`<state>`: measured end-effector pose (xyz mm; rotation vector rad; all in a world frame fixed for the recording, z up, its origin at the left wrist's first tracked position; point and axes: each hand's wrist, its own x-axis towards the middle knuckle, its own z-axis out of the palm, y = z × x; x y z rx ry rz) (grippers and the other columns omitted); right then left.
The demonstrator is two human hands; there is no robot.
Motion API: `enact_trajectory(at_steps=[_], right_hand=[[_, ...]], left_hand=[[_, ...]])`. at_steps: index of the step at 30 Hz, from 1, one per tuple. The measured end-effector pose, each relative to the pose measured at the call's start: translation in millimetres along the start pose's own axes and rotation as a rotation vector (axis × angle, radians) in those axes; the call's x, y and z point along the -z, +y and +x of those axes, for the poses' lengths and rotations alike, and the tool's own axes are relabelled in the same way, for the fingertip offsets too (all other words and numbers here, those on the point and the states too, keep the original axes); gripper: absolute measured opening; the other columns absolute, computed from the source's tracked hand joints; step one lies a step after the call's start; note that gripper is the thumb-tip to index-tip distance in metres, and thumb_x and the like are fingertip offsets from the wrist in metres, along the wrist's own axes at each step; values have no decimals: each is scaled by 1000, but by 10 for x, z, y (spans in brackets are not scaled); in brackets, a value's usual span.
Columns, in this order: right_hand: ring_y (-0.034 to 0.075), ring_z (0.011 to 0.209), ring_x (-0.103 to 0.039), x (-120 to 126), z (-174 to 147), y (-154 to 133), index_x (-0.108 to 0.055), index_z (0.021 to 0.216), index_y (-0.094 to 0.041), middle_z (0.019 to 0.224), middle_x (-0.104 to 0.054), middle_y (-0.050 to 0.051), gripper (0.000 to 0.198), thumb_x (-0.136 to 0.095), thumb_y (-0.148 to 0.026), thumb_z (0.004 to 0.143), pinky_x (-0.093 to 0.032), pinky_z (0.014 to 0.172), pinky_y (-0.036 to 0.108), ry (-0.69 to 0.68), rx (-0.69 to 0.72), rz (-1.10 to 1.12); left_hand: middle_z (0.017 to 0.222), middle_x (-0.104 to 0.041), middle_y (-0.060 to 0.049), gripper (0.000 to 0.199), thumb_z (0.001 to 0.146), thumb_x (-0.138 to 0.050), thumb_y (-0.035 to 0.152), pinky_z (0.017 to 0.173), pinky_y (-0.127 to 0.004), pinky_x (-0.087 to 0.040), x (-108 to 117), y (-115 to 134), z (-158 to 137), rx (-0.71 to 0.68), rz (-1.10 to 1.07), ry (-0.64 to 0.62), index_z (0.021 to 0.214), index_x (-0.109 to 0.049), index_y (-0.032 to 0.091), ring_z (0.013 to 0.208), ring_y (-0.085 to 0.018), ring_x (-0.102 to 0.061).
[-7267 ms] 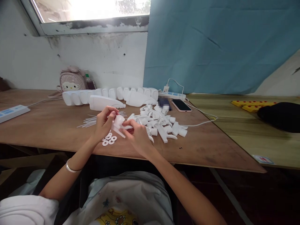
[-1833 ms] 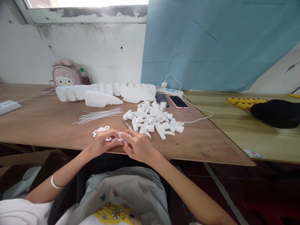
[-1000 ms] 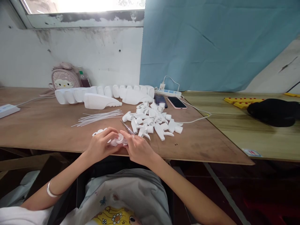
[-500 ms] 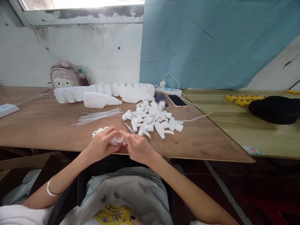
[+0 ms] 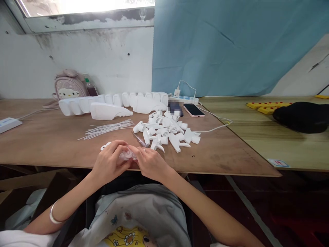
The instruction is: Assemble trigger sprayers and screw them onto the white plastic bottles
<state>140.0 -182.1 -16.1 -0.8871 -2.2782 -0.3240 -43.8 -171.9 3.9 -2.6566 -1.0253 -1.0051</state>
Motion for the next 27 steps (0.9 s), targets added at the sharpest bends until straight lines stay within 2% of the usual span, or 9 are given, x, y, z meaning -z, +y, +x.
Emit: enact_trajectory(at_steps=[7, 9, 12, 13, 15, 17, 19, 22, 27], right_hand=[[20, 84, -64, 1, -9, -3, -35, 124, -12, 102, -64, 12, 39, -42, -12, 86, -52, 69, 32, -35, -27, 14], [21, 85, -64, -1, -10, -5, -36, 124, -12, 104, -64, 13, 39, -42, -13, 85, -53, 69, 32, -23, -12, -15], [21, 86, -64, -3, -14, -7, -39, 121, -10, 103, -64, 13, 35, -43, -13, 86, -53, 68, 32, -38, 5, -60], [21, 86, -64, -4, -16, -8, -39, 120, -10, 102, -65, 13, 34, -43, -13, 86, -53, 68, 32, -46, 6, -72], [21, 87, -63, -6, -19, -7, -41, 118, -10, 102, -65, 13, 32, -42, -13, 87, -52, 68, 32, -51, 11, -86], [22, 89, -63, -9, -22, -6, -41, 117, -10, 104, -64, 13, 30, -41, -13, 87, -52, 67, 32, -45, 19, -89], [22, 90, -63, -11, -24, -3, -41, 117, -10, 105, -64, 13, 30, -41, -12, 87, -52, 67, 32, -38, 22, -81], [22, 90, -63, -15, -27, 2, -40, 119, -11, 105, -64, 13, 32, -41, -13, 87, -52, 68, 32, -37, 14, -73], [22, 90, -63, -12, -29, 2, -40, 120, -12, 104, -64, 13, 33, -41, -14, 87, -52, 69, 32, -44, 8, -68]], left_hand=[[97, -56, -10, 14, 83, -48, 25, 73, -33, -45, 93, 9, 81, 37, -125, -133, 92, -52, 15, 85, -20, -54], [98, -56, -9, 15, 86, -46, 27, 76, -32, -45, 188, -89, 124, 26, -244, -185, 92, -55, 17, 87, -18, -55], [100, -58, -8, 20, 89, -40, 26, 81, -29, -44, 305, -364, 154, 59, -354, -178, 95, -57, 18, 90, -16, -55], [100, -59, -7, 22, 89, -38, 26, 81, -30, -44, 324, -483, 147, 104, -303, -144, 96, -58, 18, 91, -17, -55], [104, -59, -8, 25, 88, -39, 26, 84, -34, -42, 331, -733, 101, 235, -29, -123, 102, -58, 19, 97, -21, -54], [109, -59, -12, 30, 86, -40, 25, 84, -41, -40, 317, -965, 23, 371, 298, -189, 108, -59, 18, 102, -27, -51], [112, -59, -15, 34, 85, -39, 25, 80, -45, -40, 305, -1147, -65, 490, 505, -269, 110, -61, 16, 101, -32, -51], [112, -59, -17, 36, 85, -37, 26, 74, -46, -40, 305, -1296, -157, 578, 618, -295, 104, -65, 15, 95, -34, -52], [100, -62, -15, 29, 83, -42, 27, 73, -46, -39, 317, -1311, -143, 552, 596, -216, 85, -69, 17, 92, -33, -51]])
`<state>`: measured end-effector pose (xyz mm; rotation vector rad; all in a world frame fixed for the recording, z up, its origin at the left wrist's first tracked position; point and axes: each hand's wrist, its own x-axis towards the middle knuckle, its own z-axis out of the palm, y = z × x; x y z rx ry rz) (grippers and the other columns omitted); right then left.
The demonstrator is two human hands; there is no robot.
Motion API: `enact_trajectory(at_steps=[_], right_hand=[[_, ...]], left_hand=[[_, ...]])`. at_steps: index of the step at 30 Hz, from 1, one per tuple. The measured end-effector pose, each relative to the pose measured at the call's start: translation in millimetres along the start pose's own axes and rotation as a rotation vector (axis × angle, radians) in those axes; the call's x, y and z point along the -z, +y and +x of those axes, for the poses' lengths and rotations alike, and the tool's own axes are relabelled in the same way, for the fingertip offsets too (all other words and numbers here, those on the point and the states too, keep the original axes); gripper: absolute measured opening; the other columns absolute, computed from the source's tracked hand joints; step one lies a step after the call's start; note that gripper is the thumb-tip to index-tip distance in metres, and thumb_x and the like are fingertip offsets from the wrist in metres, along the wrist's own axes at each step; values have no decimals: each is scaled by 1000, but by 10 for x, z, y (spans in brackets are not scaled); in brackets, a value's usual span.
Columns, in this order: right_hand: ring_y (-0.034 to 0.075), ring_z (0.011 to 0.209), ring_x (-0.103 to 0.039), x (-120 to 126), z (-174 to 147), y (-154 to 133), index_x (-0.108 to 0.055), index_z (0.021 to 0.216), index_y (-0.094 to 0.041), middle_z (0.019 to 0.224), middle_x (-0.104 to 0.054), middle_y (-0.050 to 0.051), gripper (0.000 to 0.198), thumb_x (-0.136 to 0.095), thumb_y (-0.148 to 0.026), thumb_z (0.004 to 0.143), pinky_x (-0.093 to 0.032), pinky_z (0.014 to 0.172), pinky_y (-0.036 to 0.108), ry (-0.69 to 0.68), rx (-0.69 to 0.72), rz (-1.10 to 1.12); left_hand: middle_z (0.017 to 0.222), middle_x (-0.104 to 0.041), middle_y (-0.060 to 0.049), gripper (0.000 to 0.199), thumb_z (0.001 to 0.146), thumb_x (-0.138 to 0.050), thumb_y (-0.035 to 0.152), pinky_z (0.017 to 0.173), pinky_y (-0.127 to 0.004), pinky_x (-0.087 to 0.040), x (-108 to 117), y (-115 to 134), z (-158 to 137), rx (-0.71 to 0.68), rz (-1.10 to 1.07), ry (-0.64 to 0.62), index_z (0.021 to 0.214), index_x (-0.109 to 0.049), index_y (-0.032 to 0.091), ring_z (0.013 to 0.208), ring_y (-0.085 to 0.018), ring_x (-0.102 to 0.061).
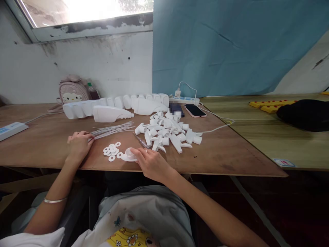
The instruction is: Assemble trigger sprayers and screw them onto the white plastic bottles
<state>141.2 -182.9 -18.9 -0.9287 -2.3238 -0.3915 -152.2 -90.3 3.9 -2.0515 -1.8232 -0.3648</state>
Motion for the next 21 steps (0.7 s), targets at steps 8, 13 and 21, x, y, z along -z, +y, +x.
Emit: enact_trajectory(at_steps=[8, 13, 21], right_hand=[[21, 90, -63, -2, -3, -3, -40, 120, -11, 104, -64, 14, 32, -40, -15, 88, -52, 69, 32, -5, 2, -1], [22, 90, -63, 0, 8, 2, -41, 119, -11, 103, -64, 14, 31, -41, -14, 88, -52, 68, 31, -1, 2, -5], [21, 89, -65, 0, 9, -2, -37, 123, -10, 104, -64, 15, 36, -42, -15, 87, -53, 68, 32, 18, -25, 59]], left_hand=[[81, -60, -11, 24, 83, -40, 28, 67, -36, -41, 328, 38, -52, 39, -160, 85, 79, -62, 18, 80, -26, -54], [79, -62, -5, 18, 81, -48, 32, 67, -30, -44, 500, 95, -91, 100, -520, 162, 80, -58, 17, 71, -18, -57], [74, -64, -5, 32, 69, -67, 38, 62, -28, -53, 764, 825, -58, -121, -1433, -252, 86, -60, 12, 64, -14, -62]])
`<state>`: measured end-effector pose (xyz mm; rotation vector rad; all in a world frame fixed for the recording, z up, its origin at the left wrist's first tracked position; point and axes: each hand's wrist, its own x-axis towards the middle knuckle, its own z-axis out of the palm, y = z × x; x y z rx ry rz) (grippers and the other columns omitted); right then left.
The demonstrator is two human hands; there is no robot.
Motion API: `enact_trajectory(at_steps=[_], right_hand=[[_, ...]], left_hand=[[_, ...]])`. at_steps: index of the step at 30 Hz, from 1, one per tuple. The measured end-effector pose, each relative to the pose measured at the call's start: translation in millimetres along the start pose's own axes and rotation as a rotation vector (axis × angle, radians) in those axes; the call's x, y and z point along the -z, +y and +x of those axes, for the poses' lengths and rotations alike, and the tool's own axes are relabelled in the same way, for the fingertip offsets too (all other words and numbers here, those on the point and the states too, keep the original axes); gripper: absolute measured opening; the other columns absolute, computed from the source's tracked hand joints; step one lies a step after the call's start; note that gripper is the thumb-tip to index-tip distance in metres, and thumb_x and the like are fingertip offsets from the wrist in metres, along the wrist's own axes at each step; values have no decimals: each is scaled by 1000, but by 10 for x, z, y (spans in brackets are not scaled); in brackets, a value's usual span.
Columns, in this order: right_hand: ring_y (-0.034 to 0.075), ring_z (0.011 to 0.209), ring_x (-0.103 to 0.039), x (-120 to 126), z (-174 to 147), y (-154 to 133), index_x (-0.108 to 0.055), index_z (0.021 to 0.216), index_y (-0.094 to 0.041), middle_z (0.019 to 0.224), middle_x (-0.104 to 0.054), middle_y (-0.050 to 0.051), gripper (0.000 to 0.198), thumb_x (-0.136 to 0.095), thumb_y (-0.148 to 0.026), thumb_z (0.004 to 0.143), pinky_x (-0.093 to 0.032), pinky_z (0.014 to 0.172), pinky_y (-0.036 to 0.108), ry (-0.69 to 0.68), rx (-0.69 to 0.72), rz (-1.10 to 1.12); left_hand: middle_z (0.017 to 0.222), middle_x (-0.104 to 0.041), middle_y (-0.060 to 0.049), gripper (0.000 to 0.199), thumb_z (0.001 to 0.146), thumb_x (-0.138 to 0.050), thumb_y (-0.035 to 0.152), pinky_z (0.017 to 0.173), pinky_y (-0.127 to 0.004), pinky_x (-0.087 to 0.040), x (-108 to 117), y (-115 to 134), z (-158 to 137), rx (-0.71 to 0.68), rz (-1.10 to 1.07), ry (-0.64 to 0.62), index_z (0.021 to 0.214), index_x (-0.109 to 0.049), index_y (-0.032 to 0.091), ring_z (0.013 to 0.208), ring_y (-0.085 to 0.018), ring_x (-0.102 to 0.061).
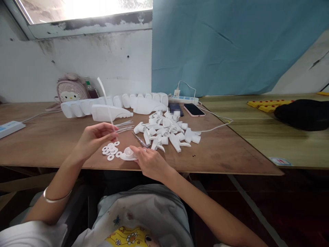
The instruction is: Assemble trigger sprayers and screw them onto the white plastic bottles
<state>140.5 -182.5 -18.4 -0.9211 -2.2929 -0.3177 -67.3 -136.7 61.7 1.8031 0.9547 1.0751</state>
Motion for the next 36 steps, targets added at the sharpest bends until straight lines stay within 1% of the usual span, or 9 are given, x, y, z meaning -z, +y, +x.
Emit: enact_trajectory(at_steps=[2, 4, 10, 14, 16, 22, 29, 32, 36], right_hand=[[21, 88, -65, -1, 0, -1, -33, 127, -11, 107, -64, 15, 41, -43, -16, 87, -53, 69, 32, 21, -30, 38], [21, 87, -66, 1, 2, 0, -29, 129, -12, 109, -64, 16, 45, -43, -17, 87, -53, 69, 32, 27, -49, 58], [21, 87, -66, 20, 13, 3, -30, 129, -13, 111, -63, 15, 46, -45, -15, 86, -53, 69, 32, 15, -54, 80], [20, 82, -66, 22, 13, 3, -32, 128, -12, 113, -62, 15, 45, -45, -13, 85, -53, 67, 31, -2, -43, 62], [19, 81, -66, 20, 10, 2, -31, 128, -12, 114, -62, 15, 45, -45, -13, 86, -53, 66, 31, -4, -43, 56], [19, 79, -66, 20, -1, -2, -32, 128, -12, 112, -63, 15, 44, -44, -14, 86, -53, 65, 31, 12, -25, 15], [20, 83, -66, 30, -2, 2, -30, 129, -14, 114, -62, 14, 46, -43, -13, 85, -53, 67, 32, -13, -47, 26], [20, 84, -66, 33, 0, 1, -30, 129, -14, 111, -63, 14, 45, -43, -14, 86, -53, 67, 32, -23, -65, 51], [20, 86, -65, 35, 6, -2, -30, 130, -14, 108, -64, 13, 46, -44, -14, 86, -53, 67, 31, -21, -64, 70]], left_hand=[[73, -65, -5, 28, 69, -68, 36, 63, -27, -54, -149, 100, 5, -2, -65, -131, 80, -59, 12, 65, -14, -63], [71, -65, -4, 24, 70, -67, 34, 61, -26, -54, -238, 147, -6, -2, -76, -199, 77, -59, 12, 65, -14, -63], [70, -66, -2, 15, 71, -65, 26, 59, -20, -51, -255, 163, -26, -78, 146, -121, 73, -60, 13, 63, -11, -62], [62, -63, 0, 12, 72, -62, 24, 54, -19, -48, -209, 164, -11, -71, 265, -241, 69, -60, 13, 58, -10, -59], [62, -63, 0, 12, 72, -61, 24, 53, -19, -47, -194, 147, -4, -67, 302, -276, 67, -59, 14, 58, -10, -58], [62, -64, 0, 11, 71, -62, 23, 53, -19, -47, -203, 85, 20, -63, 295, -269, 68, -58, 14, 58, -11, -59], [64, -64, -1, 11, 71, -62, 24, 54, -19, -48, -207, 104, 25, -45, 256, -291, 70, -59, 13, 60, -11, -60], [62, -63, 1, 9, 72, -60, 22, 51, -17, -43, -213, 106, 24, -55, 317, -296, 69, -59, 14, 57, -9, -57], [60, -61, 2, 9, 71, -60, 22, 45, -15, -34, -215, 94, 32, -118, 440, -258, 67, -59, 15, 49, -6, -47]])
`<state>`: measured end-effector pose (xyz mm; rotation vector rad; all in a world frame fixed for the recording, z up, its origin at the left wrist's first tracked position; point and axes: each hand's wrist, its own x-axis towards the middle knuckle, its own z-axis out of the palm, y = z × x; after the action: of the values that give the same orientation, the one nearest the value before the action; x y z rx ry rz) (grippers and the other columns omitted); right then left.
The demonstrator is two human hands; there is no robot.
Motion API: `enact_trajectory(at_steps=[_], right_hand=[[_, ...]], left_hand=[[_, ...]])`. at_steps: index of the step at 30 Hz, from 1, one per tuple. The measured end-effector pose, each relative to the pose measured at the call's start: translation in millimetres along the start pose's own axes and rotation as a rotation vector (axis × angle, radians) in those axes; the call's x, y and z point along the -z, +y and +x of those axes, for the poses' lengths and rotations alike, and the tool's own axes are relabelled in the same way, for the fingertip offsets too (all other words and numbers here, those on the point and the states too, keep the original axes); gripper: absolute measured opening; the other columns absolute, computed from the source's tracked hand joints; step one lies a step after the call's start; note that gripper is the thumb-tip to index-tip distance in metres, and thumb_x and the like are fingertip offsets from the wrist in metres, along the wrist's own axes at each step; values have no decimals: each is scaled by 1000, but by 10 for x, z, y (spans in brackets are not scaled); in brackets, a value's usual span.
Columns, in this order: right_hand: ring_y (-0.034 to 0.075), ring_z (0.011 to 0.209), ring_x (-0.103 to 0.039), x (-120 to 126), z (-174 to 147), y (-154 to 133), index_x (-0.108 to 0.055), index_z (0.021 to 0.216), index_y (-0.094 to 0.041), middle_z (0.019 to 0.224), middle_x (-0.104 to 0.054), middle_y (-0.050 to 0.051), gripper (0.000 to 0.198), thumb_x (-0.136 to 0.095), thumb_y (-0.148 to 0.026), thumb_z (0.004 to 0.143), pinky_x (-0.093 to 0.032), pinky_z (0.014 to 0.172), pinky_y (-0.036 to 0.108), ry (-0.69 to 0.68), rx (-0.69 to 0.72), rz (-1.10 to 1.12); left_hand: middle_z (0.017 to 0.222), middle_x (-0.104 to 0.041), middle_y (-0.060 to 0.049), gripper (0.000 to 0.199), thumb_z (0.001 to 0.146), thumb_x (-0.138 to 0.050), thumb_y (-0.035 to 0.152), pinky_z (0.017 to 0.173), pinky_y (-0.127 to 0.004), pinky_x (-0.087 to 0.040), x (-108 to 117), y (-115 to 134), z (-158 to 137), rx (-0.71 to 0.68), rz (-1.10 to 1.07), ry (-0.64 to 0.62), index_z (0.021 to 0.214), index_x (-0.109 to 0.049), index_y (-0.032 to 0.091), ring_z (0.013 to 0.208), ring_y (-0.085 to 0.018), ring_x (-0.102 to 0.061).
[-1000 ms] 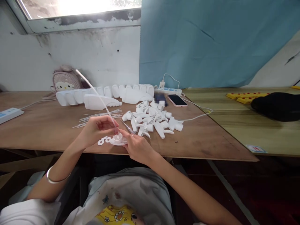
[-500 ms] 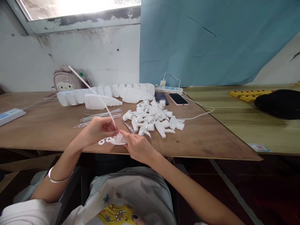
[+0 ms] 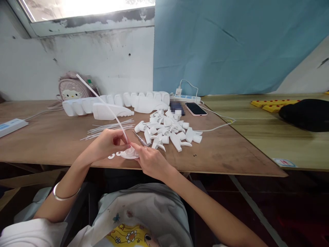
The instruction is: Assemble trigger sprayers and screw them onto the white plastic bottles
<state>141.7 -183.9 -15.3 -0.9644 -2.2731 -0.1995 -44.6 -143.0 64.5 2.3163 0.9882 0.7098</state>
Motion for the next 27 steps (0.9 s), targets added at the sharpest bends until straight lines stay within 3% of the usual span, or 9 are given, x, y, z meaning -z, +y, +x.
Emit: enact_trajectory(at_steps=[10, 27], right_hand=[[19, 88, -65, 7, 9, -2, -33, 128, -13, 110, -64, 13, 44, -44, -14, 86, -52, 69, 29, 14, 29, -20], [21, 93, -64, 2, 1, -3, -34, 128, -17, 114, -62, 12, 44, -45, -15, 86, -53, 73, 32, -15, -33, 76]], left_hand=[[52, -49, 5, 3, 65, -58, 13, 44, -14, -29, -37, 25, 3, -12, -44, -8, 62, -57, 12, 47, -4, -38], [47, -48, 6, 11, 62, -61, 11, 41, -14, -32, -55, -19, 27, 67, -199, -50, 56, -53, 12, 44, -4, -43]])
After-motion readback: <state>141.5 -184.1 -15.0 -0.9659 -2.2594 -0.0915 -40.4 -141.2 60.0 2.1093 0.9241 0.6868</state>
